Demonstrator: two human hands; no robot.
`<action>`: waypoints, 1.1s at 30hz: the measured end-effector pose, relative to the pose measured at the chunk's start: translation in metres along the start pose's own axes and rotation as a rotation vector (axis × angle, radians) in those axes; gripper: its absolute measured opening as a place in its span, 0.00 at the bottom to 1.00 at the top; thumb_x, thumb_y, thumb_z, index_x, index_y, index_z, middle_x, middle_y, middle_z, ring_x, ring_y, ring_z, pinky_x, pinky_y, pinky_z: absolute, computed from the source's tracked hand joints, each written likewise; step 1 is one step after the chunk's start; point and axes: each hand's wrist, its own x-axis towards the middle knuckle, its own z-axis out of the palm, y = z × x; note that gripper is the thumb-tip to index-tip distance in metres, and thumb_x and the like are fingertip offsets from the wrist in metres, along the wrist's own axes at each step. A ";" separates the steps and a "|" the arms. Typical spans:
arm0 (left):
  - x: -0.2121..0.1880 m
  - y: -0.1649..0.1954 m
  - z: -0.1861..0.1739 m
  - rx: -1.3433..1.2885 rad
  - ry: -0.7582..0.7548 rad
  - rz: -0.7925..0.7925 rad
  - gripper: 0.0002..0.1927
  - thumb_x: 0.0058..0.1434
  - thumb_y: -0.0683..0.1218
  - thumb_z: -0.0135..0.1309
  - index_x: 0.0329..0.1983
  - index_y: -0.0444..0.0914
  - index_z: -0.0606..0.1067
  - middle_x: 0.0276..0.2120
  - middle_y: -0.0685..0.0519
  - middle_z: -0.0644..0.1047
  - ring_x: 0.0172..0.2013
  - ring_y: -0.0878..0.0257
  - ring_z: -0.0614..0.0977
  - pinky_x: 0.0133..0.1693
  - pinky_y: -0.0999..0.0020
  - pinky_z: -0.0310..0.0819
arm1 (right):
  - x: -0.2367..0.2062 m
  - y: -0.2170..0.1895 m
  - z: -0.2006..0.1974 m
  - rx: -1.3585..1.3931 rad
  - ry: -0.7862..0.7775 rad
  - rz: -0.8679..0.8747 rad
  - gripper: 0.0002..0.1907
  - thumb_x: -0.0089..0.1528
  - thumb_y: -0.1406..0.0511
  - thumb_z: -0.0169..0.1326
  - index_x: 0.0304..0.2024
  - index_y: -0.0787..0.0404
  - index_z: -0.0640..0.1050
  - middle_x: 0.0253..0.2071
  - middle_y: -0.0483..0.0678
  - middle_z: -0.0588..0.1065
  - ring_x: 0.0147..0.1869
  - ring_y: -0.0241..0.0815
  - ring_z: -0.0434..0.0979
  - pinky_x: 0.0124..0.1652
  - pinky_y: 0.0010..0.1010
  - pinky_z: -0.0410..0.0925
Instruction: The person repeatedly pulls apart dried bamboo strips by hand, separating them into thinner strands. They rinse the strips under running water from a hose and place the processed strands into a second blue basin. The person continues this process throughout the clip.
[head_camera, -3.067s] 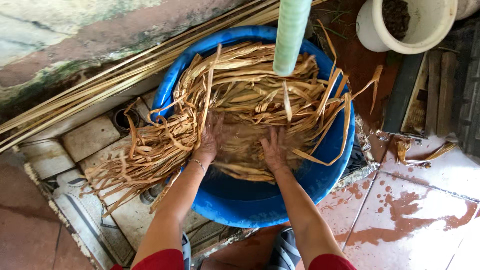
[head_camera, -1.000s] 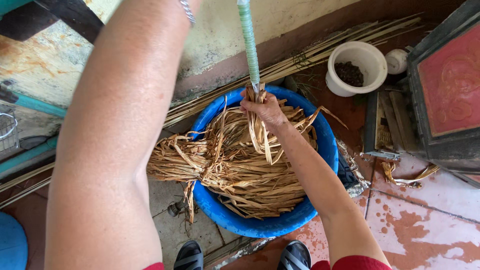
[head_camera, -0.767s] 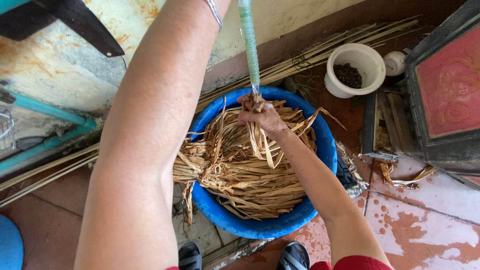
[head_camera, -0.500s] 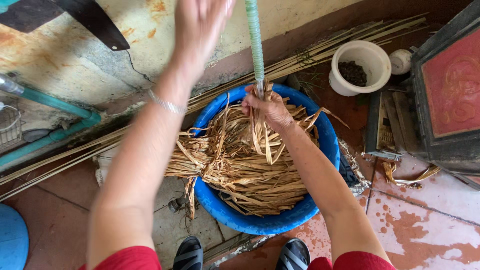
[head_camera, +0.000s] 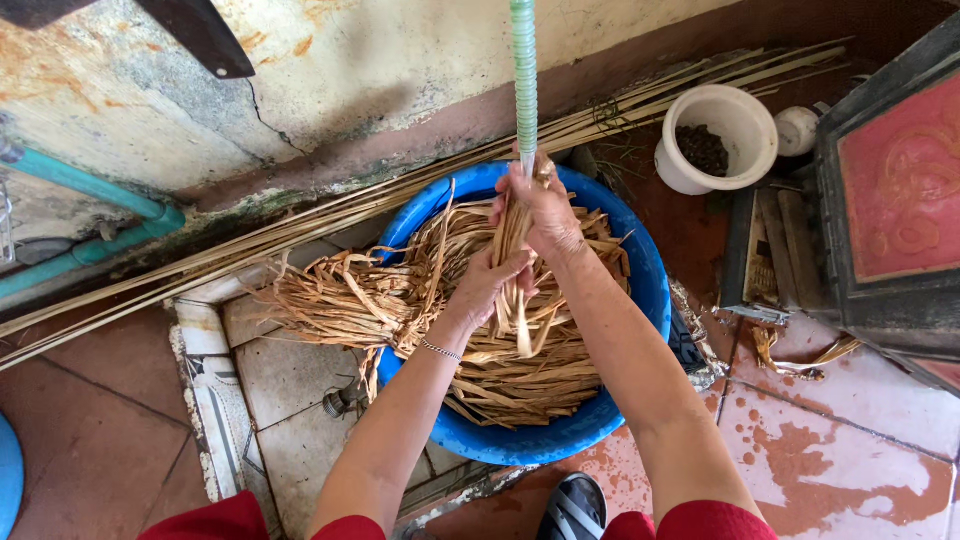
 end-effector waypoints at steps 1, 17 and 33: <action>-0.002 0.000 0.004 0.030 0.011 0.028 0.26 0.60 0.55 0.66 0.51 0.32 0.75 0.29 0.52 0.76 0.29 0.62 0.77 0.36 0.64 0.79 | -0.001 -0.002 0.002 -0.020 0.012 0.000 0.21 0.65 0.65 0.55 0.59 0.47 0.68 0.34 0.49 0.76 0.33 0.45 0.78 0.31 0.42 0.75; 0.036 -0.008 0.021 0.586 0.364 -0.188 0.08 0.66 0.47 0.54 0.38 0.37 0.74 0.25 0.51 0.76 0.23 0.65 0.72 0.24 0.68 0.67 | 0.008 0.020 0.002 -0.358 0.203 -0.001 0.26 0.68 0.50 0.53 0.21 0.55 0.66 0.13 0.37 0.59 0.13 0.30 0.54 0.13 0.27 0.48; 0.056 0.087 0.034 -0.155 0.411 0.241 0.18 0.67 0.58 0.52 0.33 0.39 0.73 0.19 0.56 0.70 0.18 0.66 0.71 0.21 0.71 0.71 | -0.023 0.010 -0.015 -0.666 -0.230 0.191 0.53 0.54 0.41 0.60 0.74 0.53 0.54 0.62 0.45 0.70 0.66 0.39 0.69 0.63 0.41 0.67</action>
